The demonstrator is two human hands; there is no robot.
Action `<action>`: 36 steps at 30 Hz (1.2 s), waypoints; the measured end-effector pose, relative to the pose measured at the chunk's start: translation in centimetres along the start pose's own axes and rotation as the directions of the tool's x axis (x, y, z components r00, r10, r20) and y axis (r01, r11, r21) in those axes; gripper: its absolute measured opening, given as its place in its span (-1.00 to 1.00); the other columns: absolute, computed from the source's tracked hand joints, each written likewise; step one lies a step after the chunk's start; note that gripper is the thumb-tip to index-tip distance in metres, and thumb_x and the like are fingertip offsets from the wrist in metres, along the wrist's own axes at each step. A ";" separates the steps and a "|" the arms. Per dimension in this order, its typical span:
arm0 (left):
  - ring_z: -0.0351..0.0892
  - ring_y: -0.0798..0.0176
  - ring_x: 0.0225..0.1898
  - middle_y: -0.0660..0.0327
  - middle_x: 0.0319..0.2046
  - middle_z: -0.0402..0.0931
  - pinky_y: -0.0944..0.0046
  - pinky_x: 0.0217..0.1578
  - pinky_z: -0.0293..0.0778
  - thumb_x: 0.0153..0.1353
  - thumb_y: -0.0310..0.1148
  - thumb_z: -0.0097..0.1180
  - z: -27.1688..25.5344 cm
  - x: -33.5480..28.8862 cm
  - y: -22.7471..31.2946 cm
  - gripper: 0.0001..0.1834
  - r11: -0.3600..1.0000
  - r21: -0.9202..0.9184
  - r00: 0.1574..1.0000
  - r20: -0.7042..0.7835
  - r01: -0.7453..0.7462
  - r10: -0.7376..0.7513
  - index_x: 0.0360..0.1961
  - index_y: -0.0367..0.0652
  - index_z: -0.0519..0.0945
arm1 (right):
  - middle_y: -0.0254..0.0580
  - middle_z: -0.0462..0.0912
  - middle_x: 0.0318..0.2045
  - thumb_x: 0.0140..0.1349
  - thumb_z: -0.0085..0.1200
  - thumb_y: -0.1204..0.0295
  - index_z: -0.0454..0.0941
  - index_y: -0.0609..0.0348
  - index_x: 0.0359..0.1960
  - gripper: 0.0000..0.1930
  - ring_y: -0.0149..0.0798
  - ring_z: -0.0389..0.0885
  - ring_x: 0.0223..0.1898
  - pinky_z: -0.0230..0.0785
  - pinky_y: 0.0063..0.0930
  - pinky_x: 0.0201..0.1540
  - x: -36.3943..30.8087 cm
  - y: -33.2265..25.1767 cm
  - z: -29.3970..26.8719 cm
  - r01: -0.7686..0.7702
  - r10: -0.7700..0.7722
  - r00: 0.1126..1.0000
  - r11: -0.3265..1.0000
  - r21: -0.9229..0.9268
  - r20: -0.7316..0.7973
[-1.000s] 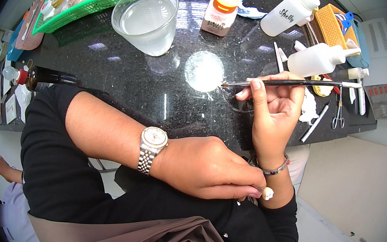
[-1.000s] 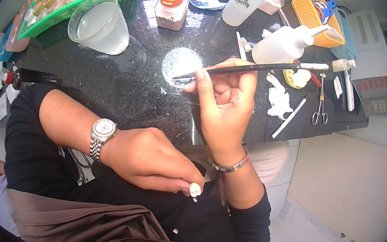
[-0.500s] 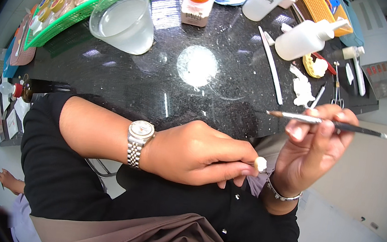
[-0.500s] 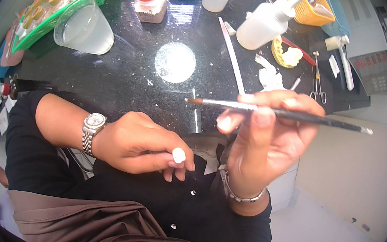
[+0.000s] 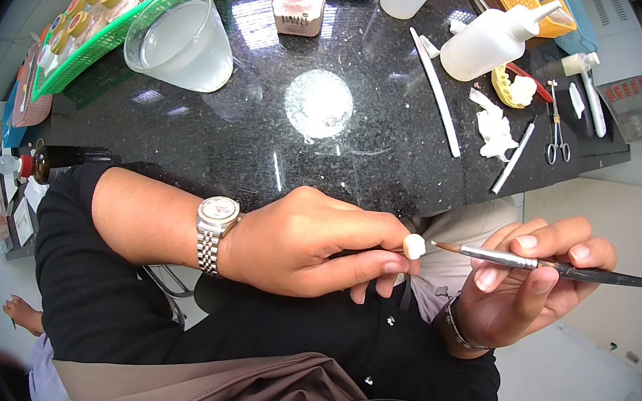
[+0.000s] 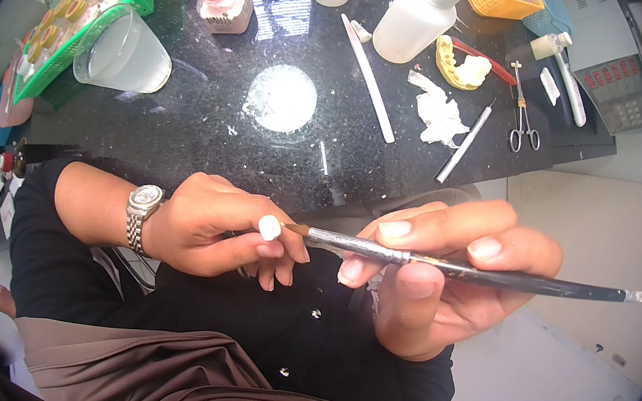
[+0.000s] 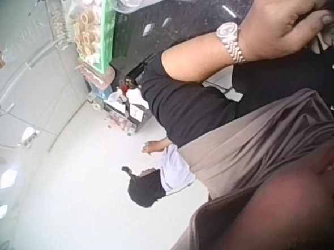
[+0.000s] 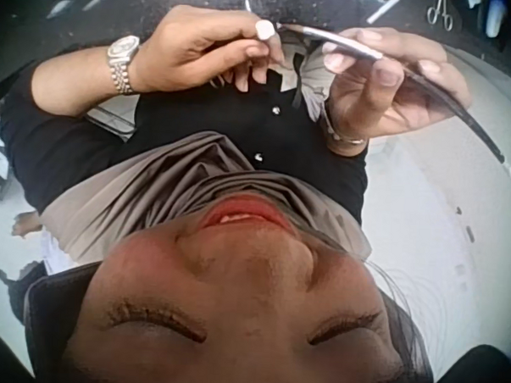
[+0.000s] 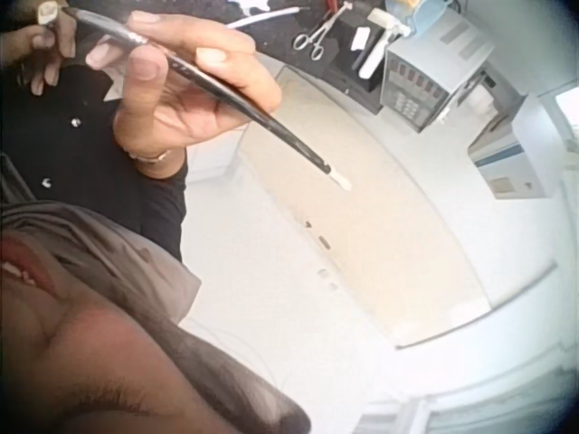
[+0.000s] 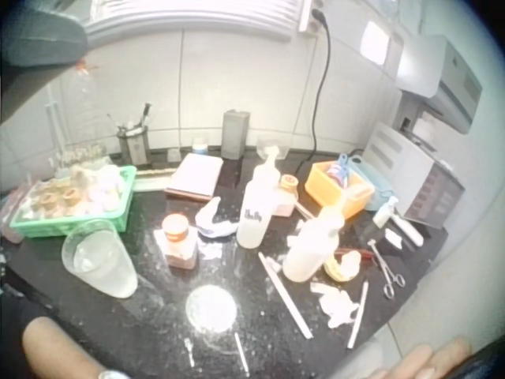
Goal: The person holds a small white dental prosthetic in their left hand and uses a fine brush in their right hand to apply a white substance to its surface. They repeatedly dip the brush into a small container of white material on the table and apply it to the prosthetic, rotating the object to cover different areas.
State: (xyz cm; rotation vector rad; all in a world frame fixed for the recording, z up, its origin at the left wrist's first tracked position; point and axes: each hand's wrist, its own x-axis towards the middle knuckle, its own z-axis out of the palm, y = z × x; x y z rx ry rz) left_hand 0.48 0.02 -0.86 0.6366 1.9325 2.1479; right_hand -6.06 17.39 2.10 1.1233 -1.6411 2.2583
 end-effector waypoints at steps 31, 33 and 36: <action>0.61 0.37 -0.50 0.12 -0.49 0.57 0.49 -0.56 0.51 0.19 -0.57 -0.17 -0.1 0.1 0.0 -0.81 1.000 0.017 1.000 0.008 -0.012 0.012 -0.24 -0.38 0.48 | -0.07 0.31 -0.44 0.21 -0.14 0.54 0.12 0.24 -0.14 -0.76 -0.45 0.29 -0.68 0.28 -0.68 -0.67 0.1 0.3 -0.4 0.024 -0.021 0.994 0.999 -0.025 0.103; 0.61 0.37 -0.50 0.13 -0.49 0.57 0.49 -0.55 0.51 0.18 -0.57 -0.17 -0.1 0.2 0.1 -0.81 1.000 0.021 1.000 0.012 -0.009 0.009 -0.24 -0.38 0.48 | -0.08 0.31 -0.44 0.21 -0.14 0.53 0.12 0.23 -0.14 -0.77 -0.46 0.28 -0.69 0.28 -0.68 -0.67 0.1 0.2 -0.3 0.023 -0.020 0.996 0.999 -0.031 0.089; 0.61 0.38 -0.50 0.14 -0.49 0.57 0.49 -0.55 0.52 0.18 -0.58 -0.16 -0.1 0.3 0.0 -0.82 1.000 0.016 1.000 0.007 0.007 -0.008 -0.25 -0.37 0.48 | -0.09 0.32 -0.43 0.22 -0.15 0.51 0.13 0.24 -0.15 -0.78 -0.46 0.30 -0.67 0.29 -0.67 -0.64 0.2 -0.1 -0.2 0.006 -0.004 0.999 0.999 -0.040 0.033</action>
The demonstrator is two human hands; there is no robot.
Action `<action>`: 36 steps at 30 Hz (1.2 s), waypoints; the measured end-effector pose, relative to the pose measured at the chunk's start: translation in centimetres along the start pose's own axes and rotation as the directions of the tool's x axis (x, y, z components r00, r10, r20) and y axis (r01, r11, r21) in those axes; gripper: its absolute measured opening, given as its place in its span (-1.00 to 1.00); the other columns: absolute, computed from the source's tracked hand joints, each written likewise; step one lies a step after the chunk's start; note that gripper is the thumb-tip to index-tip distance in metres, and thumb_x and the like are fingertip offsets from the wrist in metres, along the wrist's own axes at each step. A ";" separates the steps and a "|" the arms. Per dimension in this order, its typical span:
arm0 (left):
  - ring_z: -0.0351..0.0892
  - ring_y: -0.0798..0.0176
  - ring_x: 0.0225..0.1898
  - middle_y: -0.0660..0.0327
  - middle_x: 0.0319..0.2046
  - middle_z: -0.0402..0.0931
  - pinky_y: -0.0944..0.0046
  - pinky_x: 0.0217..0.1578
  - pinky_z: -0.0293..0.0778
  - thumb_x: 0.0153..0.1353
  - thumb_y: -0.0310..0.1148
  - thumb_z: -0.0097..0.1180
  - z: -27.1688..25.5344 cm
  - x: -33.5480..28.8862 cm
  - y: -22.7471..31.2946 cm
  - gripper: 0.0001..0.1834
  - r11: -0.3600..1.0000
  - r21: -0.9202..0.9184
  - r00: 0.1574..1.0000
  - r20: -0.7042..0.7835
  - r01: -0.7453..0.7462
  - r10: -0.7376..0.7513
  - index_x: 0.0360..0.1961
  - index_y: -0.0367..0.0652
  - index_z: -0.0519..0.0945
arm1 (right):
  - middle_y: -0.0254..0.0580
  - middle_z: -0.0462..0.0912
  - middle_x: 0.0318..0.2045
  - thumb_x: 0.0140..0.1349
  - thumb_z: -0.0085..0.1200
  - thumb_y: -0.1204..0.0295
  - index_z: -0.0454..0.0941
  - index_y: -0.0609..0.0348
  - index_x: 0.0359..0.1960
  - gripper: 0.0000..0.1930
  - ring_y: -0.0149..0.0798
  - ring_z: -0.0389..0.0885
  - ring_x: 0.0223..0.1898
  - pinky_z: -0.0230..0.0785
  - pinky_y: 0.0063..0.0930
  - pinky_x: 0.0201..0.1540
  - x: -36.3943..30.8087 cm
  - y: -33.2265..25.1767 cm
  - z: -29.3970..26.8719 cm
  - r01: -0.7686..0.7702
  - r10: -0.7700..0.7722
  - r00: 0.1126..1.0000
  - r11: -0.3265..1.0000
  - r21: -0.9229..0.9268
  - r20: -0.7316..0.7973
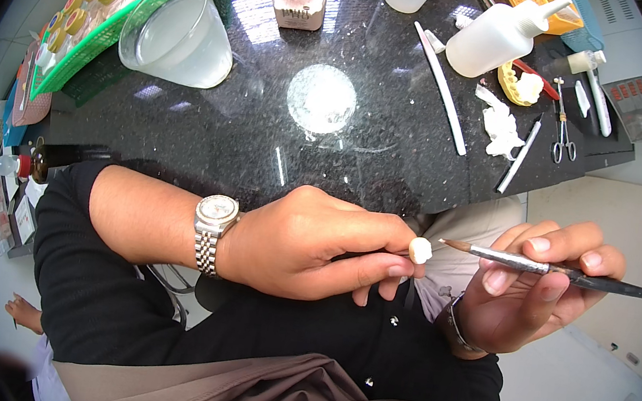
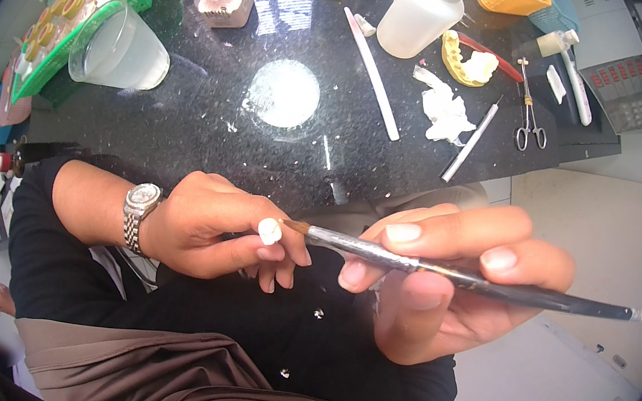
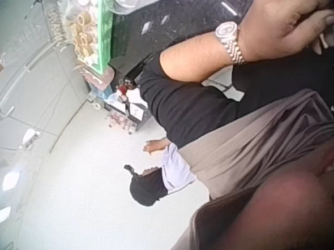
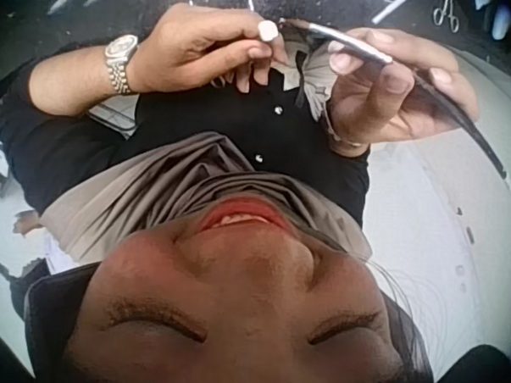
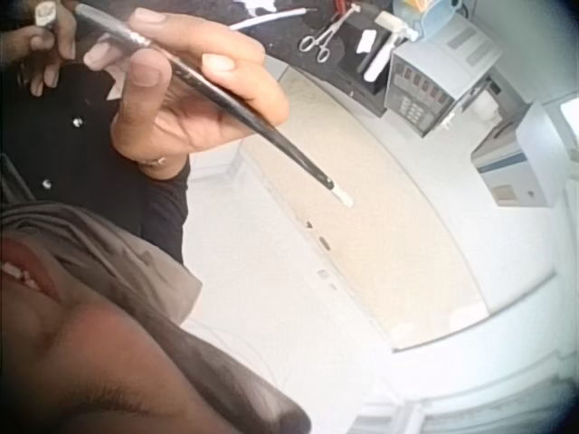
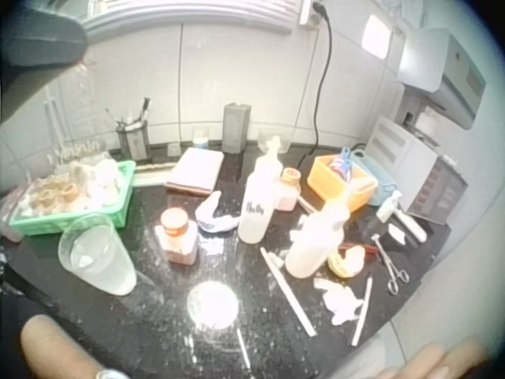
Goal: The person holds a small white dental prosthetic in their left hand and uses a fine brush in their right hand to apply a white substance to its surface. They repeatedly dip the brush into a small container of white material on the table and apply it to the prosthetic, rotating the object to cover different areas.
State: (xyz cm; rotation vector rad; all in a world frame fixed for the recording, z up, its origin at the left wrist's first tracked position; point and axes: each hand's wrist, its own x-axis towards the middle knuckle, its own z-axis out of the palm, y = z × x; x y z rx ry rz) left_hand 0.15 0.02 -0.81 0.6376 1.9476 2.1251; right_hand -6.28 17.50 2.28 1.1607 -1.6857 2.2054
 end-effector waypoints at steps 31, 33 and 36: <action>0.60 0.39 -0.54 0.24 -0.49 0.56 0.47 -0.52 0.50 0.19 -0.51 -0.07 0.1 -0.6 -1.1 -0.82 0.977 0.040 0.977 -0.012 -0.212 0.212 -0.18 -0.27 0.47 | -0.01 0.45 -0.28 0.15 -0.16 0.73 0.09 0.22 -0.15 -0.71 -0.33 0.50 -0.29 0.42 -0.56 -0.18 -0.7 8.6 3.6 -0.476 0.474 0.879 0.878 0.047 0.048; 0.60 0.39 -0.54 0.23 -0.48 0.56 0.47 -0.52 0.50 0.20 -0.50 -0.08 0.1 -0.5 -1.0 -0.82 0.977 0.040 0.978 -0.007 -0.209 0.209 -0.18 -0.27 0.47 | -0.02 0.44 -0.28 0.15 -0.17 0.74 0.09 0.22 -0.15 -0.71 -0.33 0.50 -0.28 0.42 -0.56 -0.18 -0.7 8.6 3.6 -0.450 0.449 0.893 0.891 0.059 0.027; 0.60 0.39 -0.54 0.23 -0.48 0.56 0.46 -0.52 0.50 0.20 -0.50 -0.08 0.2 -0.6 -1.0 -0.82 0.981 0.044 0.982 0.007 -0.190 0.189 -0.18 -0.26 0.47 | -0.02 0.44 -0.28 0.15 -0.16 0.74 0.08 0.21 -0.15 -0.71 -0.34 0.49 -0.27 0.42 -0.56 -0.18 -0.7 8.6 3.5 -0.452 0.450 0.892 0.889 0.068 0.048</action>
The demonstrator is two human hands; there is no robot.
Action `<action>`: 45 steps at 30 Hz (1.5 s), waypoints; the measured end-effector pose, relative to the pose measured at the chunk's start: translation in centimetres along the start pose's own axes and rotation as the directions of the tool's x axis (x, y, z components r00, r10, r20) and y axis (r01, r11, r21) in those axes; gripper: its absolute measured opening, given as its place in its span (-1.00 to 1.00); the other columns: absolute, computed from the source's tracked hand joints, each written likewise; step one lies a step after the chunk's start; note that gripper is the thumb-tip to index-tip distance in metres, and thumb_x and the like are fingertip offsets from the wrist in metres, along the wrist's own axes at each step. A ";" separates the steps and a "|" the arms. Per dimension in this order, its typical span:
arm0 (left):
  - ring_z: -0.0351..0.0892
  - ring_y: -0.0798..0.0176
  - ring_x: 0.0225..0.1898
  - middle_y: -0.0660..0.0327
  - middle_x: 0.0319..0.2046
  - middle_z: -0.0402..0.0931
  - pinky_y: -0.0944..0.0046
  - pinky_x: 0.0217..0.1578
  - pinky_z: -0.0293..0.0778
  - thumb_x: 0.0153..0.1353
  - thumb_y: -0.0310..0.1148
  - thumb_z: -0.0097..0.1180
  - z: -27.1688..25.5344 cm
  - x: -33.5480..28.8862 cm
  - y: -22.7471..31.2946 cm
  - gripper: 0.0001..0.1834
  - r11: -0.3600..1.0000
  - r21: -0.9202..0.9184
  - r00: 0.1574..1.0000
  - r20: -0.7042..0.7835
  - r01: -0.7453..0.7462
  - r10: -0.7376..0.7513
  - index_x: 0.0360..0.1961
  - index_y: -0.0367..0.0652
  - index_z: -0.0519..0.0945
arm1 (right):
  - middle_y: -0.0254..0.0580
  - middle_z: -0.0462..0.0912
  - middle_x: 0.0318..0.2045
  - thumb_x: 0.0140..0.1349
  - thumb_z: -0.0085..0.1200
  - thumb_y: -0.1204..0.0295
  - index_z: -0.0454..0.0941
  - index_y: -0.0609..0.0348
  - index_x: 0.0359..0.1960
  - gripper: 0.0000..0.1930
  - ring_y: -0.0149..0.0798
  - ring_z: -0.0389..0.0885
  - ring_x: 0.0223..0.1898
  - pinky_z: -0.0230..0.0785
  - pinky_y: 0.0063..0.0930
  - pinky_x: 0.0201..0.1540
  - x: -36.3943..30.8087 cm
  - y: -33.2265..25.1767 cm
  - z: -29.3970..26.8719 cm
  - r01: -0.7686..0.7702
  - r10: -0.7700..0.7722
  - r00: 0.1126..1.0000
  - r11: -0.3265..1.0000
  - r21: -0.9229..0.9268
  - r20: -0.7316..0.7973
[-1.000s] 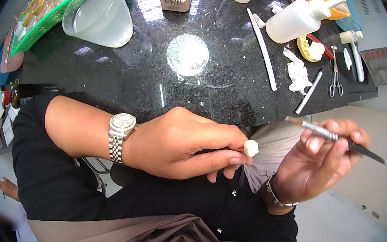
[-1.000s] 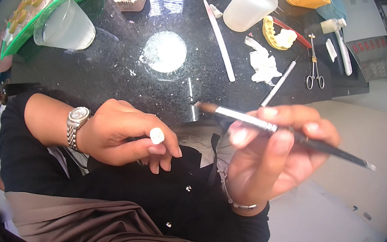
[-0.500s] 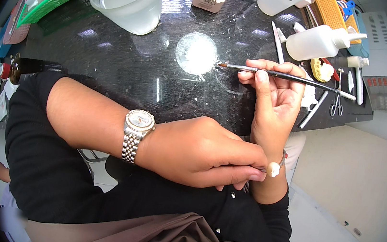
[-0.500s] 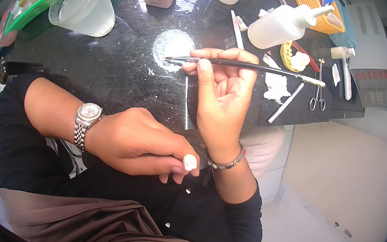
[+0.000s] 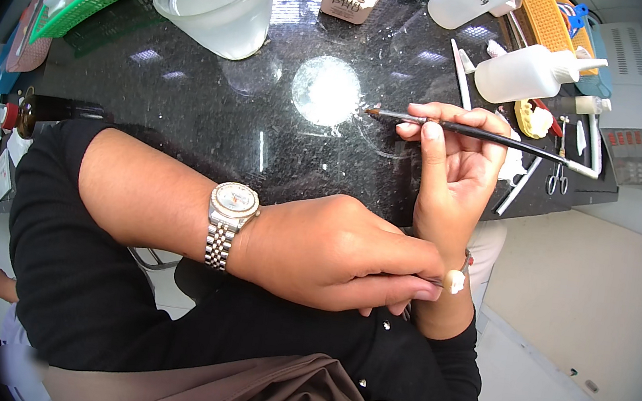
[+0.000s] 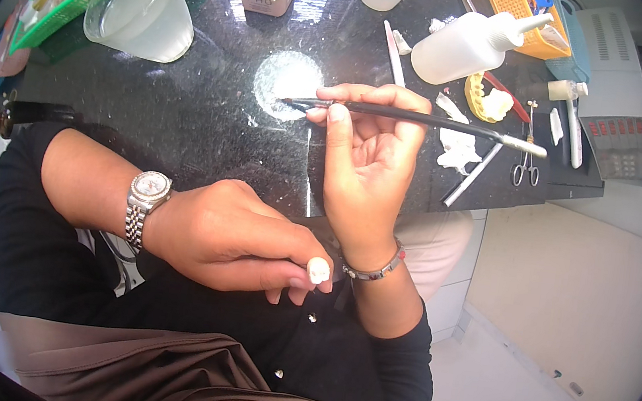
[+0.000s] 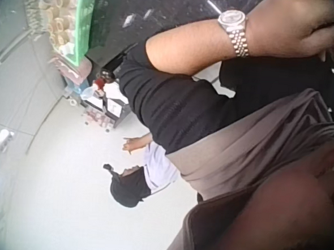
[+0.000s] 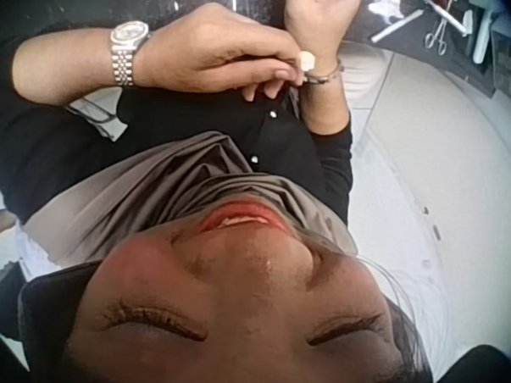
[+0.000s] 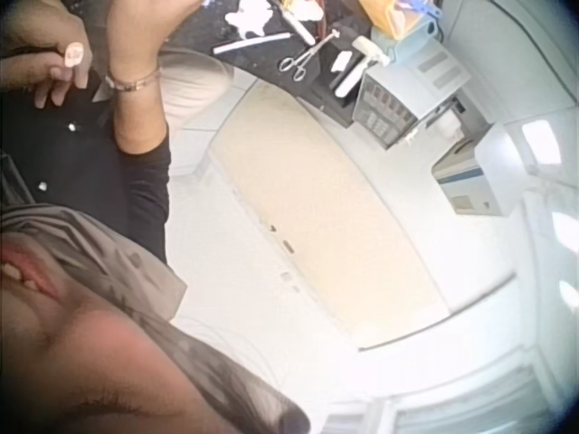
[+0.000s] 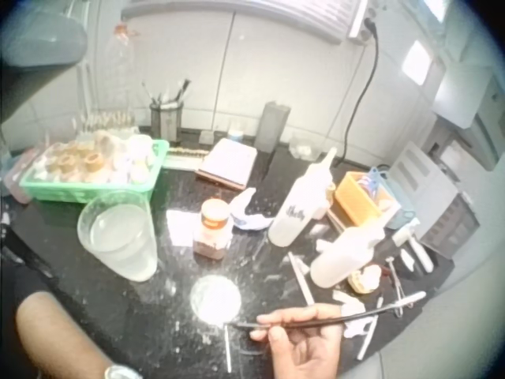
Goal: The person holds a small white dental prosthetic in their left hand and uses a fine brush in their right hand to apply a white substance to its surface. They repeatedly dip the brush into a small container of white material on the table and apply it to the prosthetic, rotating the object to cover different areas.
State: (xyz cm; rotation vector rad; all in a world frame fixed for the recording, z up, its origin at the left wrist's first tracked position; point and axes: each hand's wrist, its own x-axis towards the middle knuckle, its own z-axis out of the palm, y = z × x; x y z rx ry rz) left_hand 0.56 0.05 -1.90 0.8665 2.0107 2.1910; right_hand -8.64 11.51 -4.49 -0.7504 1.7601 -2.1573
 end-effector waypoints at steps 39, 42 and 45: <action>0.58 0.40 -0.54 0.20 -0.50 0.56 0.47 -0.53 0.49 0.24 -0.47 -0.14 0.5 -0.3 1.9 -0.84 0.984 0.063 0.983 0.068 0.168 -0.172 -0.24 -0.29 0.46 | -0.26 0.49 -0.30 0.22 -0.03 0.40 0.42 0.13 -0.25 -0.87 -0.47 0.46 -0.37 0.34 -0.62 -0.32 4.5 -9.9 -0.2 0.254 -0.155 0.959 0.842 0.476 -0.237; 0.60 0.37 -0.50 0.18 -0.50 0.56 0.46 -0.52 0.50 0.24 -0.49 -0.16 0.6 0.0 1.9 -0.84 0.986 0.059 0.983 0.087 0.155 -0.160 -0.26 -0.31 0.47 | -0.10 0.55 -0.29 0.22 -0.05 0.43 0.42 0.17 -0.23 -0.86 -0.38 0.55 -0.33 0.44 -0.56 -0.29 1.6 -9.9 -7.9 0.425 -0.254 0.842 0.856 0.295 -0.475; 0.61 0.34 -0.49 0.16 -0.50 0.57 0.45 -0.51 0.51 0.22 -0.53 -0.16 0.7 0.3 1.8 -0.84 0.985 0.067 0.984 0.063 0.161 -0.165 -0.28 -0.32 0.48 | -0.09 0.54 -0.29 0.23 -0.09 0.48 0.38 0.22 -0.23 -0.88 -0.36 0.55 -0.32 0.44 -0.56 -0.23 -1.2 -8.1 -13.2 0.386 -0.241 0.738 0.917 0.101 -0.630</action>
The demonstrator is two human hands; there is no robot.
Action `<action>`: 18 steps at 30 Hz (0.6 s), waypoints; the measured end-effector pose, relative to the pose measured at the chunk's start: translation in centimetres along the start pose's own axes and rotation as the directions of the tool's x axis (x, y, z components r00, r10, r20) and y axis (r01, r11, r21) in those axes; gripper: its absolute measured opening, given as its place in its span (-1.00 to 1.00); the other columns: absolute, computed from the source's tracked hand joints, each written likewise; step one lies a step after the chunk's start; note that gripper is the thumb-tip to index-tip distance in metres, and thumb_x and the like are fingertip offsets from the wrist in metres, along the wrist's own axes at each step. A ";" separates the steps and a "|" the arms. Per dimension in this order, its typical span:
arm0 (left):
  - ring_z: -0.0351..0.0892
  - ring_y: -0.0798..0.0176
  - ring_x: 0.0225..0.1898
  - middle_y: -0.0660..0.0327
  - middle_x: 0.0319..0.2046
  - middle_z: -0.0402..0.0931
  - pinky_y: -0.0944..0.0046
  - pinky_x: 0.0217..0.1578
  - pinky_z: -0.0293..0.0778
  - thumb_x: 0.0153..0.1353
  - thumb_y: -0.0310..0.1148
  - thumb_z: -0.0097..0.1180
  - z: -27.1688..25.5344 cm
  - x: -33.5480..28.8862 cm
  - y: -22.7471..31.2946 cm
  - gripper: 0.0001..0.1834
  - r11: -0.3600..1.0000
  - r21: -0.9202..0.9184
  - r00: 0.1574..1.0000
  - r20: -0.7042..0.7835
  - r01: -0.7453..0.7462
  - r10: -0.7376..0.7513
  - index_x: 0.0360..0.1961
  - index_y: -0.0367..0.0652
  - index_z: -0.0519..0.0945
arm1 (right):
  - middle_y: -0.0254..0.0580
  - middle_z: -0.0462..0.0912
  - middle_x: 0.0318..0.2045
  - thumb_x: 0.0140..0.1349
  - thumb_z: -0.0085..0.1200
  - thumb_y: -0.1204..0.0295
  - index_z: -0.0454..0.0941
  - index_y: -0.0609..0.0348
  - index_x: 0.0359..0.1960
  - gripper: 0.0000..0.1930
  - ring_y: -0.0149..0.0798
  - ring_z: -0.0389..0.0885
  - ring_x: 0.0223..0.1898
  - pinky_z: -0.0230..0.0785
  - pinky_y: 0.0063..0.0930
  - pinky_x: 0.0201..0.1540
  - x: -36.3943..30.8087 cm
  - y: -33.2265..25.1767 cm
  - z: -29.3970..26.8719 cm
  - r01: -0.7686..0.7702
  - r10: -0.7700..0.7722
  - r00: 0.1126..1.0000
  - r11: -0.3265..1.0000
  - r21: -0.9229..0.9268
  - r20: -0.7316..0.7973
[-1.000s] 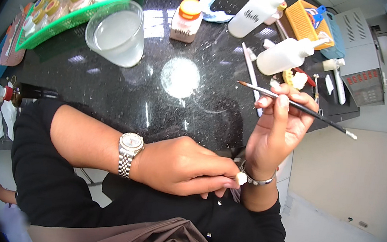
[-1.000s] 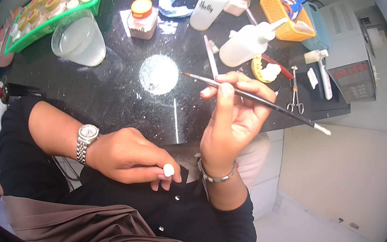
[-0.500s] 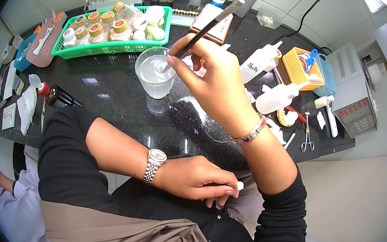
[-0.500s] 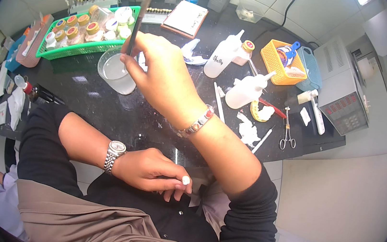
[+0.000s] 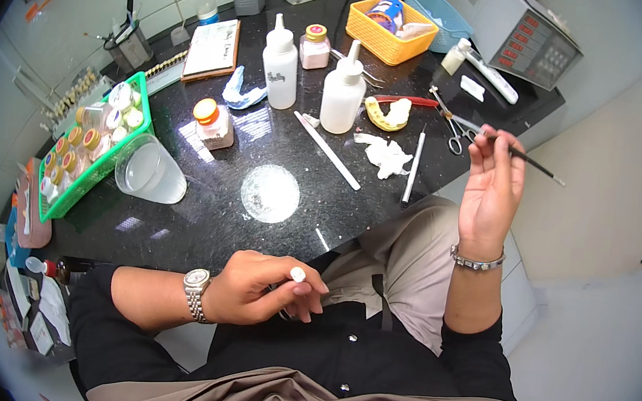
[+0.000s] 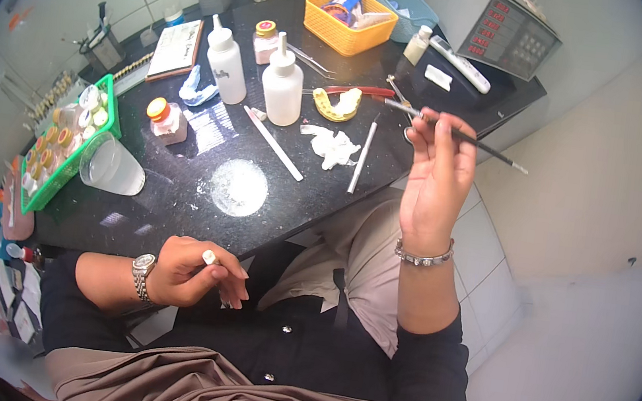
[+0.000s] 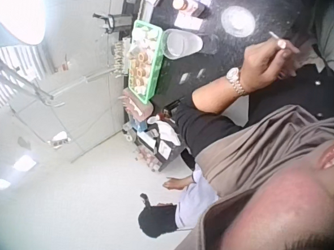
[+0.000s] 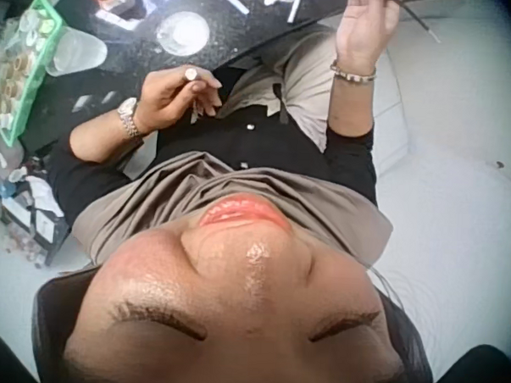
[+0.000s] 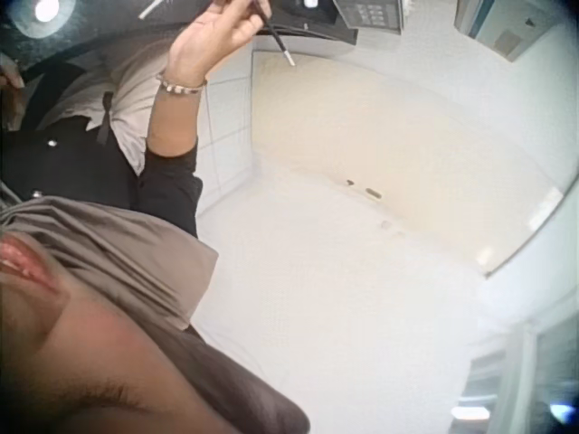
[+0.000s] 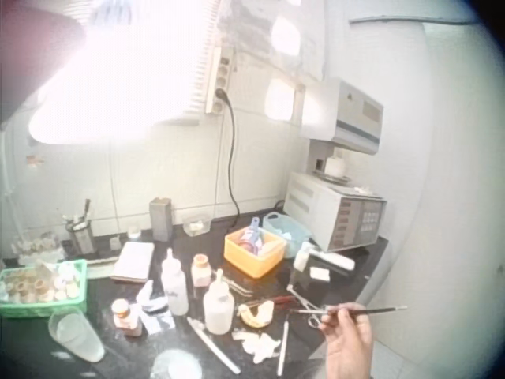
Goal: The person holds a small white dental prosthetic in their left hand and uses a fine brush in their right hand to apply a white substance to its surface. They repeatedly dip the brush into a small container of white material on the table and apply it to the prosthetic, rotating the object to cover different areas.
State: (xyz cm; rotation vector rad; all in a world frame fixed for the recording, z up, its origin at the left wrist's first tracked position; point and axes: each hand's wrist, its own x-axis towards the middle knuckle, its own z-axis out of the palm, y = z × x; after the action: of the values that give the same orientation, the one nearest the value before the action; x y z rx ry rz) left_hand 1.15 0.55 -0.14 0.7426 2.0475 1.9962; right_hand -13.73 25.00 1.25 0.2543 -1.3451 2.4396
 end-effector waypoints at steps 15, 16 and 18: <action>0.63 0.25 -0.47 0.08 -0.49 0.57 0.39 -0.48 0.56 0.21 -0.58 -0.21 -0.3 -0.1 -0.3 -0.83 1.000 -0.025 1.000 0.025 -0.018 0.019 -0.28 -0.37 0.46 | -0.12 0.48 -0.27 0.14 -0.06 0.67 0.37 0.33 -0.27 -0.88 -0.38 0.53 -0.32 0.41 -0.58 -0.19 -4.1 3.8 -3.3 0.198 -0.106 0.963 0.900 -0.387 0.247; 0.63 0.25 -0.47 0.08 -0.49 0.57 0.39 -0.49 0.56 0.21 -0.58 -0.21 -0.3 -0.1 -0.4 -0.83 1.000 -0.024 1.000 0.026 -0.016 0.017 -0.28 -0.37 0.46 | -0.13 0.47 -0.27 0.13 -0.06 0.67 0.38 0.34 -0.28 -0.88 -0.38 0.53 -0.32 0.41 -0.58 -0.19 -4.1 3.9 -3.4 0.211 -0.108 0.958 0.892 -0.400 0.264; 0.63 0.25 -0.46 0.08 -0.49 0.57 0.39 -0.50 0.56 0.21 -0.57 -0.22 -0.3 0.0 -0.3 -0.82 1.000 -0.019 1.000 0.023 -0.011 0.012 -0.28 -0.37 0.46 | -0.14 0.47 -0.28 0.13 -0.07 0.68 0.38 0.34 -0.28 -0.89 -0.39 0.53 -0.32 0.41 -0.59 -0.19 -4.1 4.3 -3.7 0.218 -0.088 0.951 0.870 -0.441 0.297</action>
State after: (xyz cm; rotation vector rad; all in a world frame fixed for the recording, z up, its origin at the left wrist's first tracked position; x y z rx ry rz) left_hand 0.94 0.30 -0.46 0.7722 2.0135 2.0005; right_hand -11.56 25.19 -5.39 0.5575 -1.9029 1.9179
